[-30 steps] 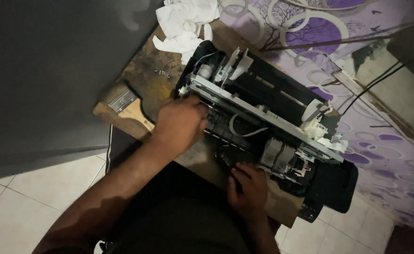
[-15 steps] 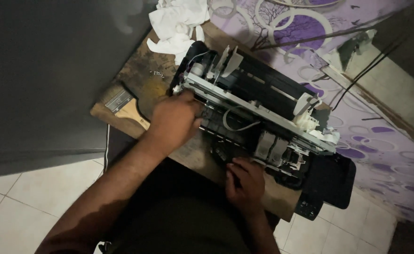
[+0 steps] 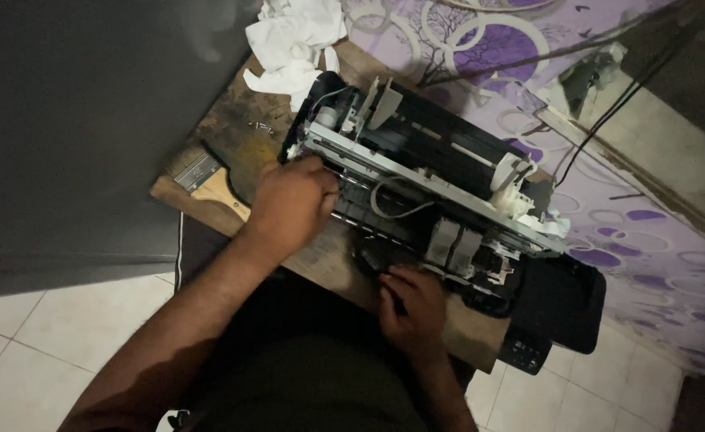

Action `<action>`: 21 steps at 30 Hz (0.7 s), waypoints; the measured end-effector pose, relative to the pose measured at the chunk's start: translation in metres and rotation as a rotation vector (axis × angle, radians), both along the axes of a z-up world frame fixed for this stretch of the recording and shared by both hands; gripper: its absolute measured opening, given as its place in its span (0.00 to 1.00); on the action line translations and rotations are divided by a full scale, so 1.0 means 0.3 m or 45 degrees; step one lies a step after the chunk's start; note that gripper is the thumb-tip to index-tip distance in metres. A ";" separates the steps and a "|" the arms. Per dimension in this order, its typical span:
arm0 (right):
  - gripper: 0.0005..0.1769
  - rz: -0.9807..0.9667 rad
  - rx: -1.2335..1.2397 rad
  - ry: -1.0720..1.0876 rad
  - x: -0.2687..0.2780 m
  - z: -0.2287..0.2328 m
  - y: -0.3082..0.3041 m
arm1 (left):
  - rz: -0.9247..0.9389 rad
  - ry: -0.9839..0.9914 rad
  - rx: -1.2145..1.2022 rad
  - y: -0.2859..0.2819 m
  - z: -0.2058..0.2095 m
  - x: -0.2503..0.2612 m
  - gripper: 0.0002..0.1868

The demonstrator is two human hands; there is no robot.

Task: The person uses a screwdriver to remove screws from the internal chassis of a disassembled printer. They then use their hands to manipulate and reposition internal components, including a white plastic rail and various mechanical parts, while working on a wooden surface.

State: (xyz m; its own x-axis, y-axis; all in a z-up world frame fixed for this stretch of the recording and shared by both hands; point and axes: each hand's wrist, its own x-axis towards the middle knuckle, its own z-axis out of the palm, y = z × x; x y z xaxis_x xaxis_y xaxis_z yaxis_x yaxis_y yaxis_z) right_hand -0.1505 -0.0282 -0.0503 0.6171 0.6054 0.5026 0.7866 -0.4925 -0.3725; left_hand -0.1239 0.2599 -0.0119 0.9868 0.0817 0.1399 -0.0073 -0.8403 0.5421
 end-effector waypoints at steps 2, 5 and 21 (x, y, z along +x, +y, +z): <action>0.11 0.001 0.081 -0.021 -0.004 0.027 0.028 | -0.022 -0.023 -0.023 0.009 0.010 0.002 0.01; 0.08 0.040 0.191 -0.098 0.010 0.032 0.042 | -0.028 -0.039 -0.054 0.024 0.042 -0.001 0.02; 0.18 0.121 -0.191 -0.127 0.230 0.393 0.418 | -0.055 -0.022 -0.420 0.100 0.134 -0.020 0.04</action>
State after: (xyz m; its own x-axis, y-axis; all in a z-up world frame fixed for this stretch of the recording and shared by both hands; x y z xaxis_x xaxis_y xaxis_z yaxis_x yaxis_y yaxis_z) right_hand -0.0815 0.0972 0.0676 0.5053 0.7312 0.4582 0.8615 -0.4582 -0.2189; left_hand -0.1298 0.2900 0.0283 0.9881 0.0833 0.1293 -0.0505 -0.6181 0.7845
